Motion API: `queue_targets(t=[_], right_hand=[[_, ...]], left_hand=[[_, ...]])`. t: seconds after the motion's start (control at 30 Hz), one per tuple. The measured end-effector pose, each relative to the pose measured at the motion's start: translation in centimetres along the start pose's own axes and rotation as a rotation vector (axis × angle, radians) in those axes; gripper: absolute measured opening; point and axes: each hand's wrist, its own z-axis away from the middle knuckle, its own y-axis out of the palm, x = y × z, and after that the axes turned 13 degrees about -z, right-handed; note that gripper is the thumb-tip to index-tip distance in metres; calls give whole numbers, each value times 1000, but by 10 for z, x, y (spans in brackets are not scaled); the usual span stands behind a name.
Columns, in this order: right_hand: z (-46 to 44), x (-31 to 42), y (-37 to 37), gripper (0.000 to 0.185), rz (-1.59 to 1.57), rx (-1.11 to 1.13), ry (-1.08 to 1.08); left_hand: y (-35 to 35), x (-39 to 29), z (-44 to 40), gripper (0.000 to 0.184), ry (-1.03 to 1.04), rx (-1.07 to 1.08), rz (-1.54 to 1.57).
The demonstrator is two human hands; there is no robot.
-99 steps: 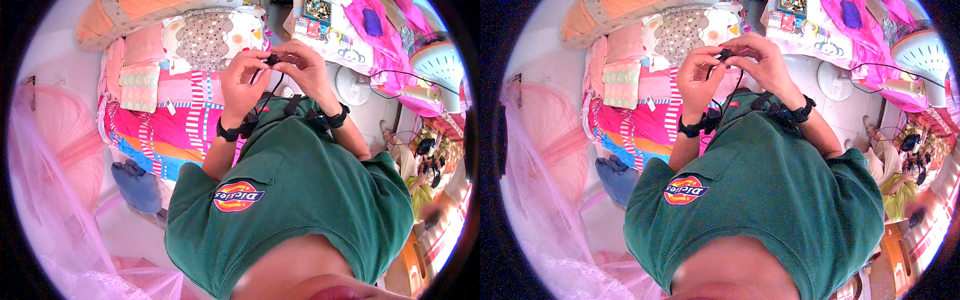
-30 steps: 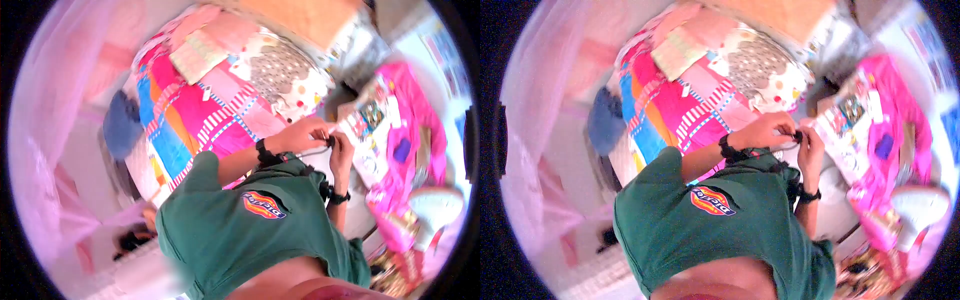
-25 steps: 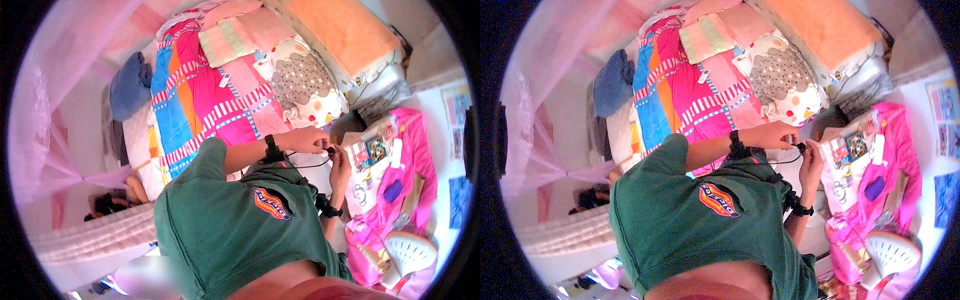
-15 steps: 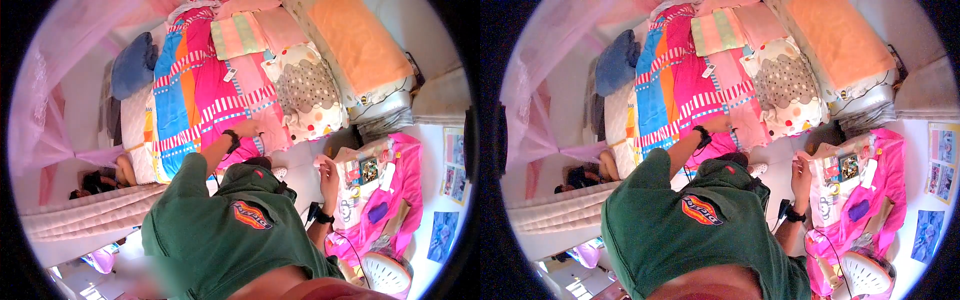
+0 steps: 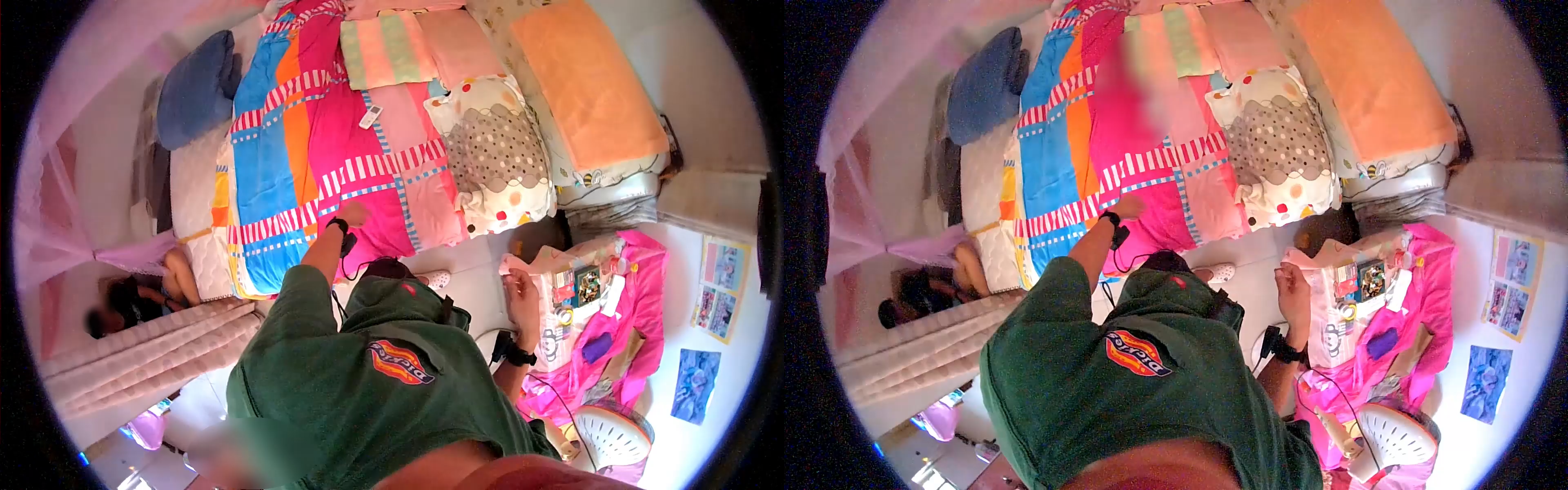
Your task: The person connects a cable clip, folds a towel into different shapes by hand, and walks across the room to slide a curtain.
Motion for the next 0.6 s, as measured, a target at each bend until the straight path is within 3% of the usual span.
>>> queue_targets(t=[0.03, 0.07, 0.13, 0.17, 0.23, 0.27, 0.33, 0.37, 0.43, 0.47, 0.5, 0.57, 0.6], right_hand=[[-3, 2, 9, 25, -37, 26, 4], [-2, 2, 16, 25, -73, 51, 15], [-6, 12, 33, 25, -29, 84, -11], [-9, 18, 42, 25, -4, 105, -44], [-13, 25, 58, 26, 14, 128, -36], [-15, 19, 66, 24, -117, 158, 45], [-18, -13, 81, 21, -329, 188, 165], [-17, -40, 91, 21, -321, 171, 170], [-10, -104, 110, 22, -427, 75, 323], [-4, -148, 119, 24, -174, 89, 345], [8, -194, 128, 27, 78, 102, 371], [46, -275, 148, 35, 496, 313, 227], [63, -268, 156, 36, 330, 417, 484]], left_hand=[[8, -5, -2, 14, 16, -271, 131], [16, -10, -5, 14, 3, -274, 146], [15, -22, -12, 17, -213, 125, 513], [13, -25, -5, 17, -205, 127, 530], [7, -21, 8, 17, -175, -84, 1108], [8, -15, 16, 17, -159, -80, 1117], [24, -5, 40, 16, 24, 4, 184], [29, -2, 49, 16, 40, -2, 194], [39, 3, 70, 11, 8, 240, 124], [43, 7, 82, 10, -6, 361, 83], [62, 11, 94, 10, 14, 356, 84], [110, 16, 112, 11, 109, 241, 65], [110, 17, 117, 11, 128, 235, 55]])
